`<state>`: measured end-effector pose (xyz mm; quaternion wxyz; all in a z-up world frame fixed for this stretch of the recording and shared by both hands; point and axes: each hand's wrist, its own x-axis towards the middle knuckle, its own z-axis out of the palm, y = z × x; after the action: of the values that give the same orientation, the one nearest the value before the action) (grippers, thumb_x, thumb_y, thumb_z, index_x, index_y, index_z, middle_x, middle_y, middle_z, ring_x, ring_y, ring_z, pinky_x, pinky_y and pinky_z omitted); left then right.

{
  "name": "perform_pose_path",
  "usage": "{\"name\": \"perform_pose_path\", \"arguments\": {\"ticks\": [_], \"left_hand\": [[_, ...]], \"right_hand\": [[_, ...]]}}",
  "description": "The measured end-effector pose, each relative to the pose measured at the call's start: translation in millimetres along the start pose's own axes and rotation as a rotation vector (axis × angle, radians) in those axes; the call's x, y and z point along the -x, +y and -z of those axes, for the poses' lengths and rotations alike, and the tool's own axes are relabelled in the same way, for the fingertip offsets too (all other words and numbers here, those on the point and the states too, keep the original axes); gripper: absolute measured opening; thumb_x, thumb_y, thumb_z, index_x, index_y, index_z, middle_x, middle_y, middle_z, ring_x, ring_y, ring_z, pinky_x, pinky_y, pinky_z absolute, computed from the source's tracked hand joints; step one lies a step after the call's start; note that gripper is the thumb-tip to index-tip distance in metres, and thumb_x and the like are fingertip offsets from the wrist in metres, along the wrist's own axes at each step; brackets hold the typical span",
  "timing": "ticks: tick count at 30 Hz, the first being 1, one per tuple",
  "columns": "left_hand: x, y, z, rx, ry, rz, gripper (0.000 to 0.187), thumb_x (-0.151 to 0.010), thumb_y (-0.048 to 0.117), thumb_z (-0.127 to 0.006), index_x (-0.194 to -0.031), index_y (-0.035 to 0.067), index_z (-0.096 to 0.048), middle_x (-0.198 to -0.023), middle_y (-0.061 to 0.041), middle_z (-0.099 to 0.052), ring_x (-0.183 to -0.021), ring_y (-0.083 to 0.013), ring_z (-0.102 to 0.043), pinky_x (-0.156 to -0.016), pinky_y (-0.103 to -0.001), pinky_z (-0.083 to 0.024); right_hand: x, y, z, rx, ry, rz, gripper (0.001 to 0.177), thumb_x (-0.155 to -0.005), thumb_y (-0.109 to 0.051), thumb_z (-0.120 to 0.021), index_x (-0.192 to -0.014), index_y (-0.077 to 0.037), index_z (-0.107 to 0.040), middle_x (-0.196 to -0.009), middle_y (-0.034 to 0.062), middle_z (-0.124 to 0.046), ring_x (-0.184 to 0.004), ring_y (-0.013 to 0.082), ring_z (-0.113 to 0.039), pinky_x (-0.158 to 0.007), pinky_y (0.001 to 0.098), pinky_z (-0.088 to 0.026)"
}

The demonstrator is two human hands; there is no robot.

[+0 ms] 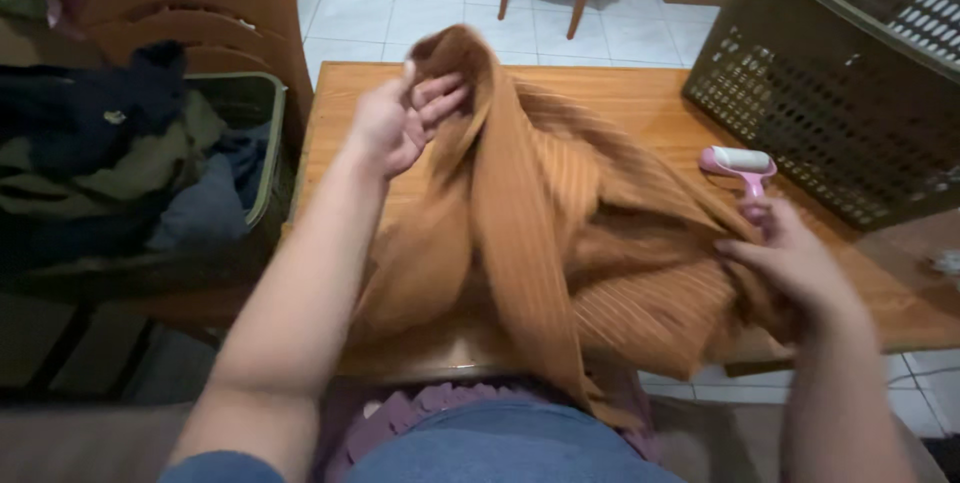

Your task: The person uses a pink lint roller to remove lint and debris from a brown striped shirt laid on a wooden table. The person repeatedly rolls the lint roller over the shirt's body and sleeves, occasionally repositioning the fabric to access different areas.

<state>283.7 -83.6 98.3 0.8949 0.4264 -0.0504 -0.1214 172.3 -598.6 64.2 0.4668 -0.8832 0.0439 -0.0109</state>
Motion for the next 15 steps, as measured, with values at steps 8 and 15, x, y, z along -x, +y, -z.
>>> {"name": "perform_pose_path", "arguments": {"ticks": [8,15], "left_hand": [[105,-140,8,-2.011,-0.137,0.315,0.074,-0.098,0.066,-0.045,-0.160,0.031,-0.026,-0.172,-0.018,-0.006,-0.152,-0.0395,-0.001,-0.114,-0.069,-0.005],[150,-164,41,-1.923,0.178,-0.209,0.051,-0.087,0.045,-0.063,-0.134,0.025,-0.064,-0.155,-0.012,-0.047,-0.146,-0.0318,-0.033,-0.118,-0.063,-0.021]], "right_hand": [[54,-19,-165,0.124,-0.269,0.187,0.092,-0.073,-0.041,-0.086,-0.148,-0.011,-0.042,-0.148,0.0162,-0.052,-0.135,0.0307,-0.053,-0.111,0.0434,-0.043],[61,-29,-236,0.862,-0.145,0.776,0.037,-0.094,-0.043,-0.067,-0.127,-0.026,-0.067,-0.149,0.0252,-0.050,-0.140,0.0461,-0.044,-0.110,0.0612,-0.034]]}}
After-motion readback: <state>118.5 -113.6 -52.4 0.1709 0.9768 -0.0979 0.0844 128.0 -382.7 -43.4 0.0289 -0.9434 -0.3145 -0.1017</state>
